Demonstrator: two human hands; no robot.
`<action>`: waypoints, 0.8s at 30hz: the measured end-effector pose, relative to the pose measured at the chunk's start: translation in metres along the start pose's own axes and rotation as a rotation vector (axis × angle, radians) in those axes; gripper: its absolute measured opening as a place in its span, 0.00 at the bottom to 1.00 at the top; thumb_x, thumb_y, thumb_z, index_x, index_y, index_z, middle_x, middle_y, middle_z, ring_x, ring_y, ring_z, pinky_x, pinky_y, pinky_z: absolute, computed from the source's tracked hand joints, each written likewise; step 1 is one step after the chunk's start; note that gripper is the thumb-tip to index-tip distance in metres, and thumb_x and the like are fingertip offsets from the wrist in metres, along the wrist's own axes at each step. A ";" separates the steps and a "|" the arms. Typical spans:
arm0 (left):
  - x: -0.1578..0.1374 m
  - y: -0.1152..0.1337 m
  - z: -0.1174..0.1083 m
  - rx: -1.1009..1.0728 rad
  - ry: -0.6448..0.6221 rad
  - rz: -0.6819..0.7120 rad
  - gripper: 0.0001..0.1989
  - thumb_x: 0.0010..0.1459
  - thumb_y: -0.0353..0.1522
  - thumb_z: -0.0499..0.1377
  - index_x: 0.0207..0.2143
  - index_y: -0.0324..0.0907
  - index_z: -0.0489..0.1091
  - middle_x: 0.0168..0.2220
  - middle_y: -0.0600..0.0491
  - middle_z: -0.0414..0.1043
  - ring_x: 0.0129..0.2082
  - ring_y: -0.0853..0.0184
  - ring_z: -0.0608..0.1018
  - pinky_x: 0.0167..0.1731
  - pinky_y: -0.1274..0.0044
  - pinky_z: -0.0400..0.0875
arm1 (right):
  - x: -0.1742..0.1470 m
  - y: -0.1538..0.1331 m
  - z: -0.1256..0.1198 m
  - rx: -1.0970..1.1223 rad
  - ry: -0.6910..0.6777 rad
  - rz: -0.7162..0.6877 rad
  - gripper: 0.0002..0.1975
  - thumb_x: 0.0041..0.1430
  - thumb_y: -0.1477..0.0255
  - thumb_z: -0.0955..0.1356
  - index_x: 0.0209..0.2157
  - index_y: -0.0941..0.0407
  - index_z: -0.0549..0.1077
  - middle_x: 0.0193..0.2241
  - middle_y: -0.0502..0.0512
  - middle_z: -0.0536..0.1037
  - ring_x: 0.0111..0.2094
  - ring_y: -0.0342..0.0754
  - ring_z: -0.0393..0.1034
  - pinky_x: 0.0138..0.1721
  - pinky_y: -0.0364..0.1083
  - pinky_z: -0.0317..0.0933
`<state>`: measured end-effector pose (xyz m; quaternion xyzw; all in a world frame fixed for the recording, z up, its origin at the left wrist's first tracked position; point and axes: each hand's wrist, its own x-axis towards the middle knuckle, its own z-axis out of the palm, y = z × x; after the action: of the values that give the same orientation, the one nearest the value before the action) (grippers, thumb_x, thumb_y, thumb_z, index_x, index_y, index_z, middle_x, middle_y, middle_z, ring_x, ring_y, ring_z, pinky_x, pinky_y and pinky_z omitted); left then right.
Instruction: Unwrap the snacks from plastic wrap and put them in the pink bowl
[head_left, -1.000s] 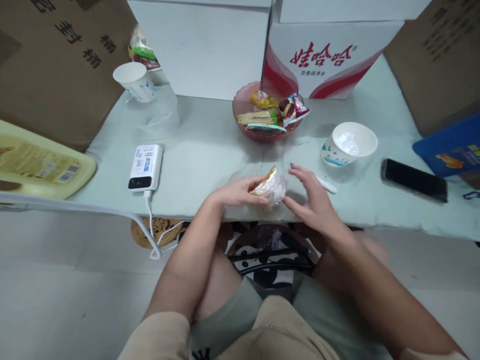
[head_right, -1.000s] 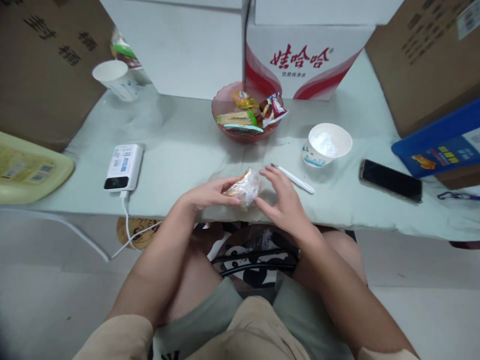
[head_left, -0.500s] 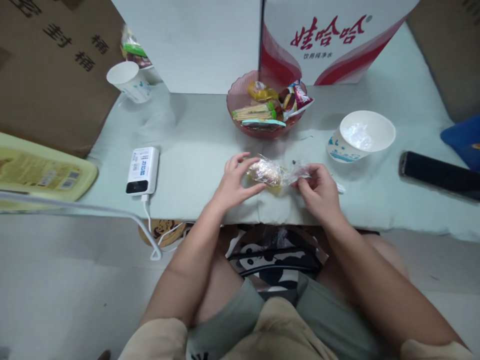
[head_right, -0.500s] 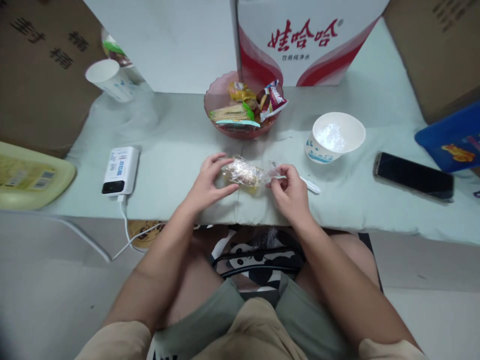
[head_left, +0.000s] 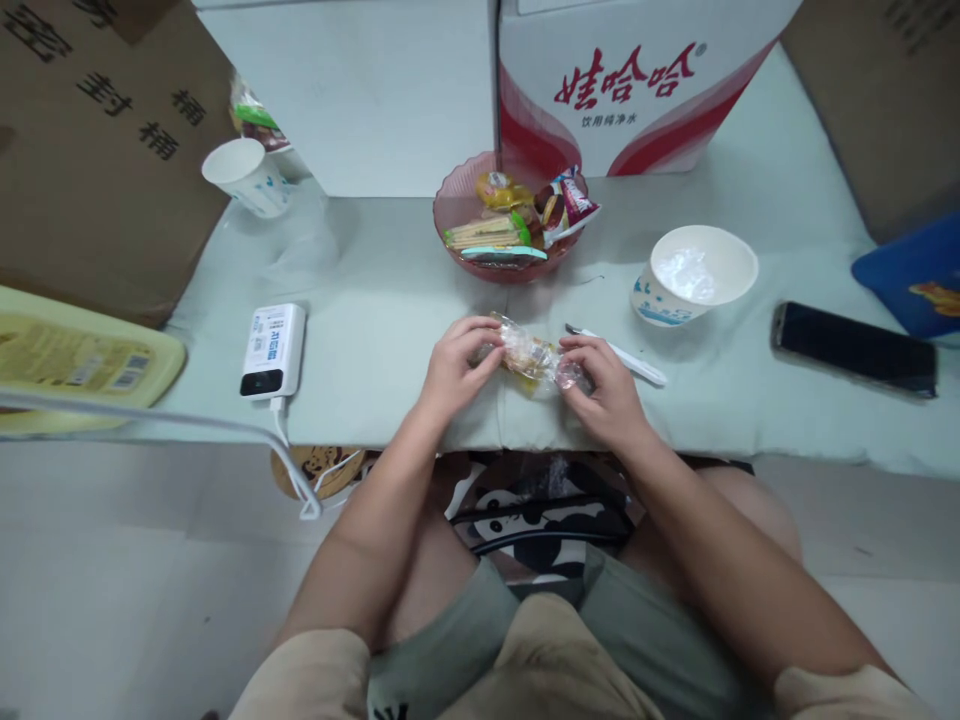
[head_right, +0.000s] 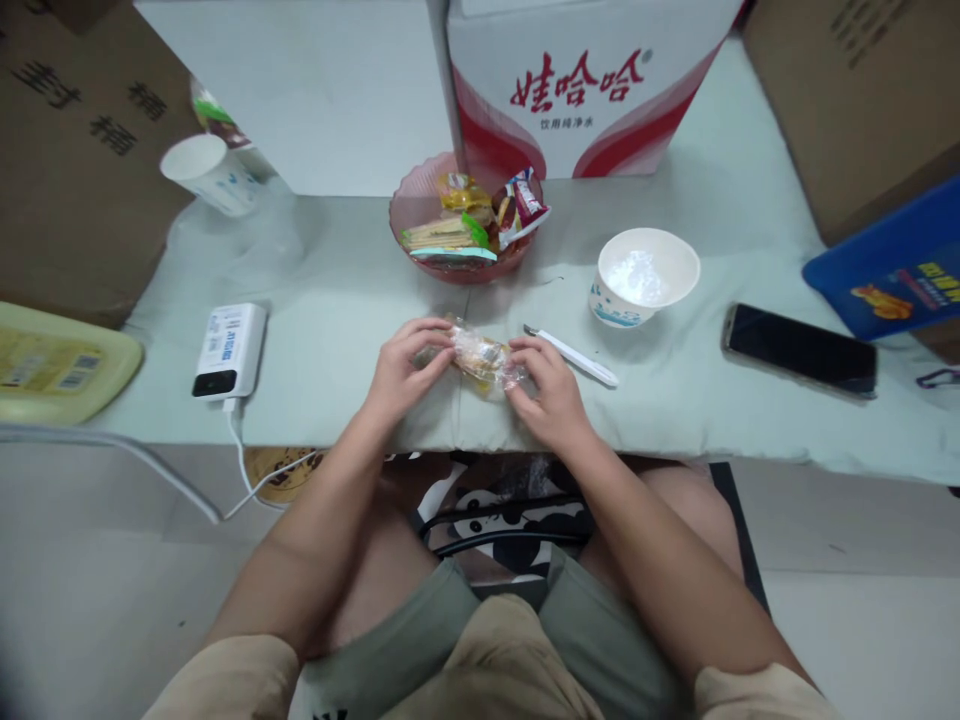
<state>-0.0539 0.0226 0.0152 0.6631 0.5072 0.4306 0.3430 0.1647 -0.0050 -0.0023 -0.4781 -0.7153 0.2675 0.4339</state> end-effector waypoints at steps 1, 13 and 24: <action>0.001 0.001 0.001 -0.084 0.067 -0.054 0.06 0.54 0.36 0.64 0.28 0.44 0.74 0.43 0.48 0.78 0.47 0.60 0.77 0.54 0.66 0.68 | 0.000 -0.001 -0.001 0.017 0.021 0.018 0.02 0.58 0.69 0.66 0.34 0.52 0.70 0.45 0.59 0.77 0.49 0.56 0.72 0.52 0.59 0.65; 0.008 -0.011 -0.019 -0.538 0.550 -0.528 0.17 0.46 0.28 0.60 0.41 0.47 0.64 0.38 0.54 0.75 0.29 0.70 0.78 0.26 0.80 0.69 | 0.007 0.024 -0.013 0.331 0.456 0.359 0.16 0.59 0.64 0.68 0.46 0.51 0.62 0.49 0.57 0.75 0.48 0.50 0.74 0.47 0.52 0.70; -0.007 -0.002 -0.016 0.276 0.054 0.041 0.08 0.59 0.36 0.60 0.31 0.42 0.75 0.46 0.46 0.77 0.47 0.60 0.78 0.52 0.67 0.71 | -0.009 0.002 -0.013 -0.544 0.015 -0.184 0.16 0.62 0.73 0.66 0.51 0.53 0.73 0.48 0.59 0.79 0.51 0.55 0.72 0.53 0.55 0.59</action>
<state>-0.0697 0.0171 0.0179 0.7023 0.5569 0.3814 0.2261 0.1788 -0.0132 -0.0011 -0.5121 -0.7977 0.0218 0.3177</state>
